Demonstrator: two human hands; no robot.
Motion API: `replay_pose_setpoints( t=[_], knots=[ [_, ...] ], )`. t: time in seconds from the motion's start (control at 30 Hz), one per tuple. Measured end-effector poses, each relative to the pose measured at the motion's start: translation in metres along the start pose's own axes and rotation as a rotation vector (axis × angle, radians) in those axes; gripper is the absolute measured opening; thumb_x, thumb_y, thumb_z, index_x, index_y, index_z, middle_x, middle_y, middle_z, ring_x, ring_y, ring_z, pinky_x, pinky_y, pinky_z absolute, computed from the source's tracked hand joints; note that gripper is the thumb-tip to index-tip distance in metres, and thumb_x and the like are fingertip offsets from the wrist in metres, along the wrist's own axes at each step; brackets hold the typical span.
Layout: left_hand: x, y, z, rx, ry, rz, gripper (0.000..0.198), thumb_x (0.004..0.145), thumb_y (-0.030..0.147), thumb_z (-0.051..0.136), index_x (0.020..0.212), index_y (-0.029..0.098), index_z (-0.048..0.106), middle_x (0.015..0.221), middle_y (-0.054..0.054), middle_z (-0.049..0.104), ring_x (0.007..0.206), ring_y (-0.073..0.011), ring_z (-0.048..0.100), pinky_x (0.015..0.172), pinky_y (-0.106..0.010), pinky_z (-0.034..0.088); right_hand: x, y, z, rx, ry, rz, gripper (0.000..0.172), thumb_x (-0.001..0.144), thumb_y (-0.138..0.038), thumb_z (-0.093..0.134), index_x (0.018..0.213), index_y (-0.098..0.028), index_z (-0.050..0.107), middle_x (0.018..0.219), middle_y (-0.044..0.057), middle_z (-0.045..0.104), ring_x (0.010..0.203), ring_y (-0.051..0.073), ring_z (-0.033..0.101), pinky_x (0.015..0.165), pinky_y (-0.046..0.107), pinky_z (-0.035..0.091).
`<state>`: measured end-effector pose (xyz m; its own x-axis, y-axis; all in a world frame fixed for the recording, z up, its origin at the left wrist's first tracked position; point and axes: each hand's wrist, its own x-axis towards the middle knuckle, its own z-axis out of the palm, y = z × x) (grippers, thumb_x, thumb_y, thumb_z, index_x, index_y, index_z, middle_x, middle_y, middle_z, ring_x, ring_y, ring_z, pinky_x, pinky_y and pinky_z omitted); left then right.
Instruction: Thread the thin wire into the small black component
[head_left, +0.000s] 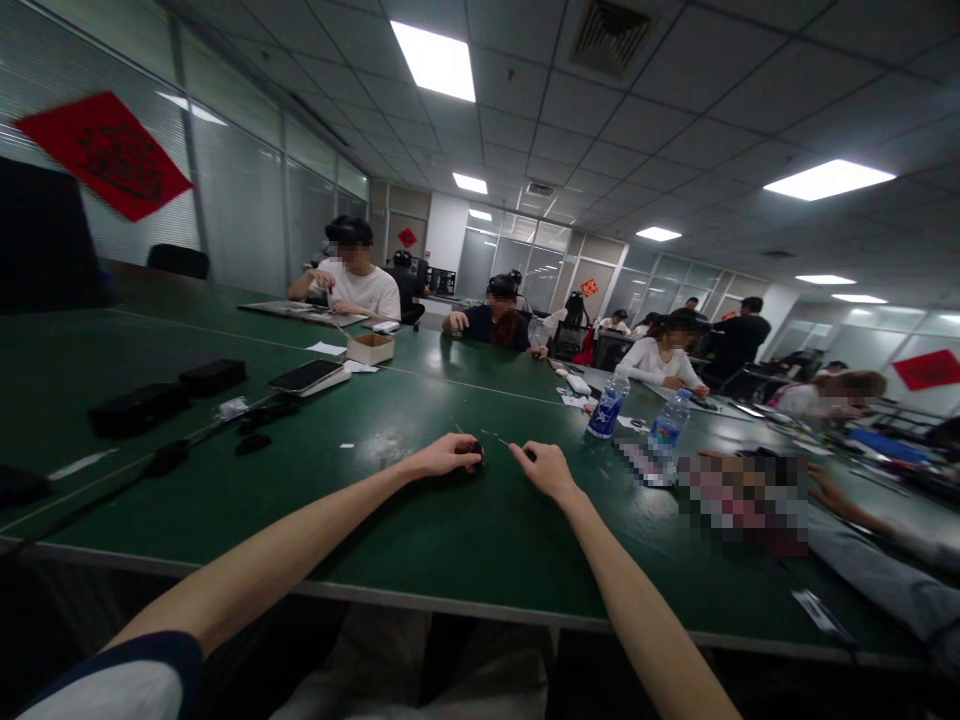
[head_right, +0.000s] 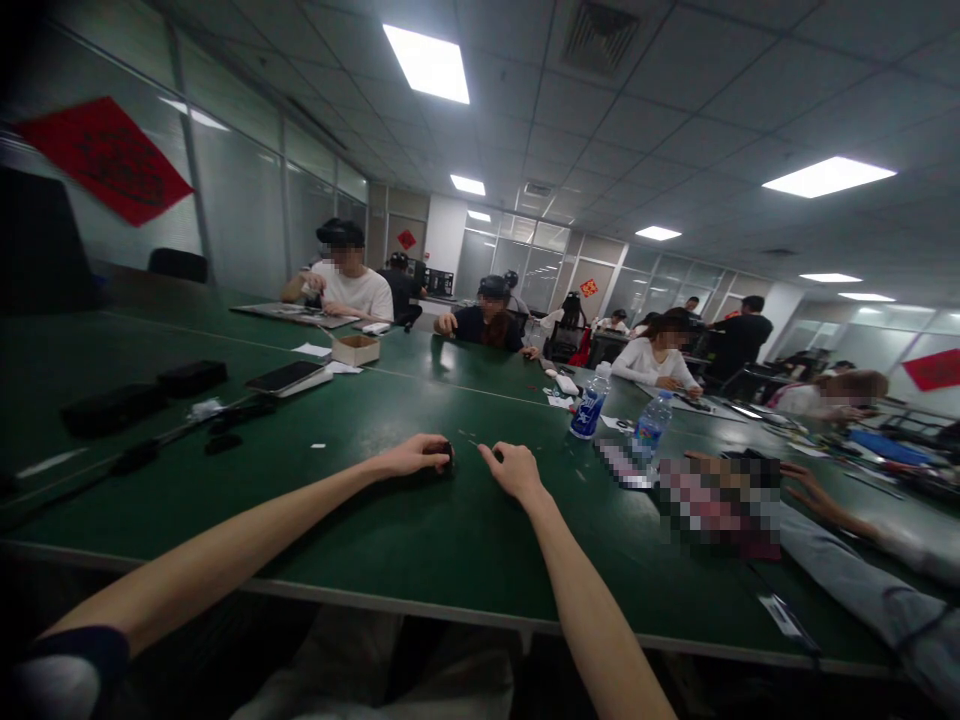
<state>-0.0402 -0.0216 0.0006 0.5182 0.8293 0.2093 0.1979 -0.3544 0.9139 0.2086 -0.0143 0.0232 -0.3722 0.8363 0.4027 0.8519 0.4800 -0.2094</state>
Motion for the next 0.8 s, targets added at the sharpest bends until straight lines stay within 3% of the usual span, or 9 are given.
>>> replay_pose_setpoints(
  t=[0.27, 0.8],
  knots=[
    [0.0004, -0.003, 0.0002, -0.088, 0.107, -0.018, 0.034, 0.082, 0.042, 0.054, 0.102, 0.015, 0.053, 0.1, -0.011, 0.065, 0.073, -0.0135, 0.063, 0.064, -0.025, 0.044, 0.0009, -0.0029, 0.0068, -0.018, -0.075, -0.048, 0.057, 0.089, -0.063, 0.03, 0.08, -0.02, 0.068, 0.079, 0.006, 0.068, 0.073, 0.017, 0.061, 0.067, 0.024, 0.039],
    [0.0032, -0.0086, -0.0003, -0.121, 0.138, -0.007, 0.035, 0.082, 0.041, 0.054, 0.106, 0.015, 0.051, 0.098, -0.009, 0.064, 0.073, -0.0136, 0.063, 0.061, -0.023, 0.043, -0.0049, -0.0087, -0.0004, 0.052, -0.174, -0.119, 0.045, 0.088, -0.057, 0.04, 0.09, -0.021, 0.067, 0.082, 0.003, 0.066, 0.072, 0.015, 0.058, 0.063, 0.023, 0.039]
  ],
)
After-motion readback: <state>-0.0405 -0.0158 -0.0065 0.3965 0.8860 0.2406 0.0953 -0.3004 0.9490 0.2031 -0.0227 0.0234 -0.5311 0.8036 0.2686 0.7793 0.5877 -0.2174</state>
